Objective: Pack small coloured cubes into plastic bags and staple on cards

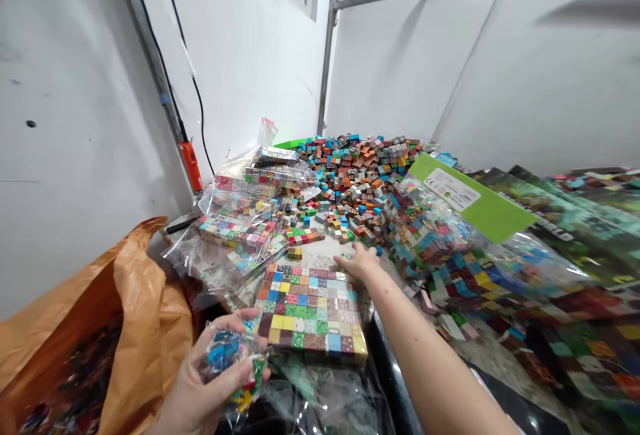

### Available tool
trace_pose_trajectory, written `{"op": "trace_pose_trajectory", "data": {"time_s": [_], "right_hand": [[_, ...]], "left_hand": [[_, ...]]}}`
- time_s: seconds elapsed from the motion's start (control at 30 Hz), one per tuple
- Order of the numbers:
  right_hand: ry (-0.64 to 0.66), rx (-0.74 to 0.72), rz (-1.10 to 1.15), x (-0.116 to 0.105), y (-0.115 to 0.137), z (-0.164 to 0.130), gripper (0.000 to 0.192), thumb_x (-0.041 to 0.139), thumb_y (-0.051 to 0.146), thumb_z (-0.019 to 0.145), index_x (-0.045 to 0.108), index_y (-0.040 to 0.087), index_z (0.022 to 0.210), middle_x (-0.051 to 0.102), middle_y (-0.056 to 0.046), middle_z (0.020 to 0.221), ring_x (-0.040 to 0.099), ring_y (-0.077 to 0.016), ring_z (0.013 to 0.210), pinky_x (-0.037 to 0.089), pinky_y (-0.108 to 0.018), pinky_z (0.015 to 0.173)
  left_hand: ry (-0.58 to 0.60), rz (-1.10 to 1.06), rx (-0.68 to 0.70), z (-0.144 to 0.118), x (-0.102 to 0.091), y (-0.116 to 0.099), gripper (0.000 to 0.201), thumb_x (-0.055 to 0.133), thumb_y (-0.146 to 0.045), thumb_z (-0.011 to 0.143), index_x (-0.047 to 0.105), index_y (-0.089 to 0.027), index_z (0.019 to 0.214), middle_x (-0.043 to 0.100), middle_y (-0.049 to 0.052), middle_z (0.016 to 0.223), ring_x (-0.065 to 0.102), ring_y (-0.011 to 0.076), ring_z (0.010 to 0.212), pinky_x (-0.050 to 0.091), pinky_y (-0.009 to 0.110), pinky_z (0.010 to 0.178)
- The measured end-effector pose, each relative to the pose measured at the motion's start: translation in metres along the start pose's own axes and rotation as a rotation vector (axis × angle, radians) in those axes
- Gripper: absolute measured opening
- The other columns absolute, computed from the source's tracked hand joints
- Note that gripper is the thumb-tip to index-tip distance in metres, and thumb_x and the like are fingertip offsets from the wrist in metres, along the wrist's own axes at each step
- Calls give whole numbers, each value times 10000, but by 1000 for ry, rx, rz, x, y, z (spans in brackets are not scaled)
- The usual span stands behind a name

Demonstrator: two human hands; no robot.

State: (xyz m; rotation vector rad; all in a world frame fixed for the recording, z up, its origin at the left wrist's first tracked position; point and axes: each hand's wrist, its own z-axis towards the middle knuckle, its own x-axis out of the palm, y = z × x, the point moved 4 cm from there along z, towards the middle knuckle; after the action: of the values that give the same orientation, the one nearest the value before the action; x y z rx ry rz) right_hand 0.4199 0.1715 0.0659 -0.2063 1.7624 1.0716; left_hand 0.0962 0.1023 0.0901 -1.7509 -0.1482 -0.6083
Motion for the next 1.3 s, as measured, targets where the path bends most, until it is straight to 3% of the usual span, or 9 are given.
{"op": "trace_pose_trajectory", "data": {"time_s": [0.13,0.27,0.43,0.57,0.67,0.87,1.03,1.17,1.3], "right_hand": [[141,5,340,7,2,-1,230,566,302,781,540,141,942,573,-30,875,553,-149,750,459,-355,702],[251,-41,784,-12,18,-20,186,602,289,738,517,194,873,570,20,767,549,-103,630,474,-290,669],[462,-48,1139,-38,43,-78,141,575,293,726,569,198,830,583,3,706,568,-120,639,477,-285,717],[608,-55,1249,-42,57,-139,246,548,283,738,607,190,958,595,-16,736,560,-131,650,480,-270,666],[685,-45,1298,-37,63,-180,313,550,299,750,589,225,1051,615,-17,778,564,-144,697,482,-268,666],[711,-102,1214,-21,66,-235,393,522,271,781,493,263,1174,559,-35,1149,560,-197,931,472,-291,738],[575,-257,1064,-11,59,-259,471,562,308,782,401,344,1223,429,10,1306,391,-191,1181,349,-306,961],[472,-346,987,-9,57,-270,515,605,279,760,369,353,1212,408,14,1315,394,-165,1180,390,-238,923],[419,-447,941,-9,54,-274,523,602,257,756,366,322,1219,442,-24,1272,452,-190,1127,438,-276,886]], "left_hand": [[5,50,28,2,-8,4,348,761,-231,495,548,-182,765,529,69,1098,599,170,631,510,291,544],[-23,-12,9,3,-10,4,354,766,-227,484,554,-186,763,509,67,1106,591,185,685,522,321,554],[25,-108,-87,-2,-2,0,360,764,-215,504,550,-184,791,496,77,1150,588,187,728,509,294,558],[106,-169,-142,-10,7,-1,349,741,-191,549,541,-186,835,477,74,1173,581,174,743,510,321,622],[164,-217,-103,-18,12,1,329,716,-175,592,536,-196,867,508,55,1121,568,173,796,492,278,633],[296,-276,-55,-37,21,5,302,639,-130,699,500,-192,960,596,35,876,556,134,762,448,247,679],[288,-286,5,-51,20,0,293,618,-105,717,495,-186,970,603,40,945,559,139,835,428,254,755],[312,-287,20,-58,16,-1,274,611,-125,732,487,-181,970,585,60,1025,551,159,893,420,277,788],[336,-237,26,-61,12,3,437,686,-63,640,479,-197,1000,577,50,1046,551,169,910,410,286,814]]}}
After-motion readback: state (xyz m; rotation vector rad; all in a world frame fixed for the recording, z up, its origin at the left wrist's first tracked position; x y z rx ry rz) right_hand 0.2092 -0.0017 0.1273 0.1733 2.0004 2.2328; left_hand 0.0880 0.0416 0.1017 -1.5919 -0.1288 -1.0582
